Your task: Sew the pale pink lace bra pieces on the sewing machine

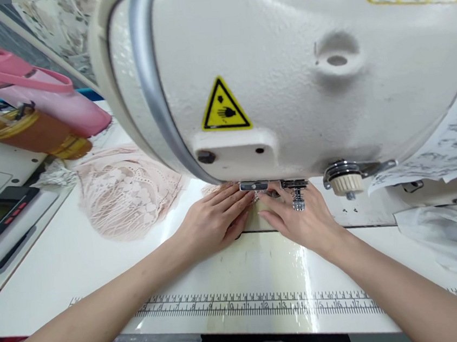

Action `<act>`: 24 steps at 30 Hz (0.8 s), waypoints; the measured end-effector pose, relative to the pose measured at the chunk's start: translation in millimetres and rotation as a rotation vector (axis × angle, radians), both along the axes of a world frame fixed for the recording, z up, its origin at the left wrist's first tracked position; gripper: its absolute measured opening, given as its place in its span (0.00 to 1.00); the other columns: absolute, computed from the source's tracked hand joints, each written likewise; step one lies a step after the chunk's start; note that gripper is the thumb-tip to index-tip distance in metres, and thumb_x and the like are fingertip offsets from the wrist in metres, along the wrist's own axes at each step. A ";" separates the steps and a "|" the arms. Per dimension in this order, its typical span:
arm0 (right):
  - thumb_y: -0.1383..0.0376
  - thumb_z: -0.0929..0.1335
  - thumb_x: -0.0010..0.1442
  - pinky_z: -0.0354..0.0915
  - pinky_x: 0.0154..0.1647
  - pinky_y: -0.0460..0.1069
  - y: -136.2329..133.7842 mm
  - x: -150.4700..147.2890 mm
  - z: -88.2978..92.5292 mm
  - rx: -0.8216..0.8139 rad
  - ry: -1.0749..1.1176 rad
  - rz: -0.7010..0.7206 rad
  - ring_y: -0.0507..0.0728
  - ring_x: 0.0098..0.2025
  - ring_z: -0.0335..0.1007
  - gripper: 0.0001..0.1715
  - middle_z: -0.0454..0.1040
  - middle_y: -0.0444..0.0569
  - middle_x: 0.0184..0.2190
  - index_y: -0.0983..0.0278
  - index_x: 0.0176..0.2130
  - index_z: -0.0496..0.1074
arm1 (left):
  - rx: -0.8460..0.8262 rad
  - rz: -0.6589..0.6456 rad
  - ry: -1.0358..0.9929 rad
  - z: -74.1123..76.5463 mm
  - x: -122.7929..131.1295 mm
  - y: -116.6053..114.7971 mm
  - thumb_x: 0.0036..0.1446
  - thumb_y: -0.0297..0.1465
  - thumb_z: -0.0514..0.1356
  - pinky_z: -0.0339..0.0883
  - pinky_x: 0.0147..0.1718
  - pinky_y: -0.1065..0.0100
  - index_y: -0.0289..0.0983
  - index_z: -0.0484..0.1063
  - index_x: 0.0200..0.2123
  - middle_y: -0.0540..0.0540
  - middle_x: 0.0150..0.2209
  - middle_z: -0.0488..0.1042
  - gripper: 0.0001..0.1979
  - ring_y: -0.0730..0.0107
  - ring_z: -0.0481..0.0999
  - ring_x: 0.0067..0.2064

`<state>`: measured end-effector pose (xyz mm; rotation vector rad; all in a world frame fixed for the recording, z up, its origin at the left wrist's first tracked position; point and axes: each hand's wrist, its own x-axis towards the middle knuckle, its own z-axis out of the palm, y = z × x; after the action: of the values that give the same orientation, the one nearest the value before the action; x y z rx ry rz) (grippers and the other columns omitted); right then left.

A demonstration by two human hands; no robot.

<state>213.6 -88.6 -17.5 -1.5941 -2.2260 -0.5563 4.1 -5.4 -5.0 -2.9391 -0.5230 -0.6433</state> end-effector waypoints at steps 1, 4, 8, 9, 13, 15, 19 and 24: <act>0.53 0.63 0.65 0.59 0.35 0.51 -0.1 0.1 -0.2 0.011 -0.014 -0.003 0.55 0.32 0.69 0.18 0.76 0.45 0.43 0.54 0.50 0.73 | 0.002 0.003 0.005 0.1 0.2 -0.5 0.63 0.30 0.52 0.71 0.53 0.57 0.29 0.72 0.51 0.40 0.52 0.73 0.17 0.57 0.73 0.55; 0.52 0.63 0.64 0.59 0.35 0.52 -0.4 -0.2 -0.3 0.047 -0.057 -0.027 0.56 0.31 0.69 0.20 0.77 0.45 0.42 0.54 0.52 0.72 | 0.011 0.006 0.010 0.5 0.8 -1.8 0.64 0.30 0.52 0.71 0.53 0.56 0.29 0.72 0.51 0.40 0.51 0.74 0.17 0.56 0.73 0.55; 0.54 0.63 0.65 0.60 0.35 0.51 0.4 -2.4 0.8 0.053 -0.040 0.001 0.54 0.31 0.70 0.17 0.77 0.43 0.44 0.55 0.49 0.74 | 0.016 0.007 0.017 -0.1 0.6 -2.3 0.64 0.31 0.52 0.71 0.53 0.56 0.30 0.71 0.52 0.40 0.52 0.74 0.17 0.57 0.73 0.55; 0.55 0.63 0.65 0.61 0.36 0.50 0.9 -3.0 1.4 0.042 -0.020 0.019 0.53 0.32 0.70 0.16 0.77 0.43 0.46 0.56 0.48 0.74 | 0.019 0.004 0.017 -0.5 0.5 -2.3 0.64 0.31 0.52 0.70 0.54 0.56 0.30 0.72 0.52 0.40 0.52 0.74 0.17 0.57 0.73 0.55; 0.58 0.62 0.66 0.62 0.42 0.50 2.5 -4.5 3.4 0.006 0.056 0.071 0.52 0.34 0.72 0.15 0.76 0.46 0.46 0.59 0.46 0.75 | 0.031 0.006 0.008 -1.3 0.7 -2.8 0.64 0.31 0.53 0.70 0.54 0.57 0.29 0.72 0.51 0.40 0.51 0.74 0.17 0.57 0.73 0.54; 0.58 0.62 0.67 0.62 0.43 0.51 2.8 -4.4 3.8 -0.011 0.067 0.078 0.52 0.35 0.72 0.15 0.76 0.47 0.47 0.59 0.46 0.74 | 0.027 0.014 0.008 -0.8 1.4 -3.4 0.64 0.31 0.53 0.70 0.54 0.57 0.29 0.72 0.51 0.40 0.51 0.74 0.17 0.57 0.74 0.54; 0.58 0.62 0.67 0.62 0.44 0.51 2.5 -4.1 3.4 -0.026 0.053 0.068 0.53 0.37 0.72 0.16 0.75 0.48 0.48 0.59 0.47 0.74 | 0.028 0.021 0.009 0.8 3.2 -4.4 0.64 0.31 0.53 0.71 0.53 0.57 0.28 0.72 0.50 0.39 0.51 0.74 0.17 0.57 0.74 0.53; 0.57 0.62 0.66 0.61 0.41 0.51 2.3 -4.3 2.7 0.024 -0.009 0.052 0.53 0.36 0.72 0.16 0.75 0.47 0.49 0.58 0.48 0.73 | 0.024 0.041 0.021 1.2 3.9 -4.4 0.65 0.32 0.53 0.71 0.52 0.57 0.29 0.72 0.51 0.39 0.51 0.74 0.17 0.56 0.74 0.54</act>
<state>209.2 -86.3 -14.8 -1.5198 -2.2518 -0.5743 7.9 -9.8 -3.7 -2.9019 -0.5675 -0.6093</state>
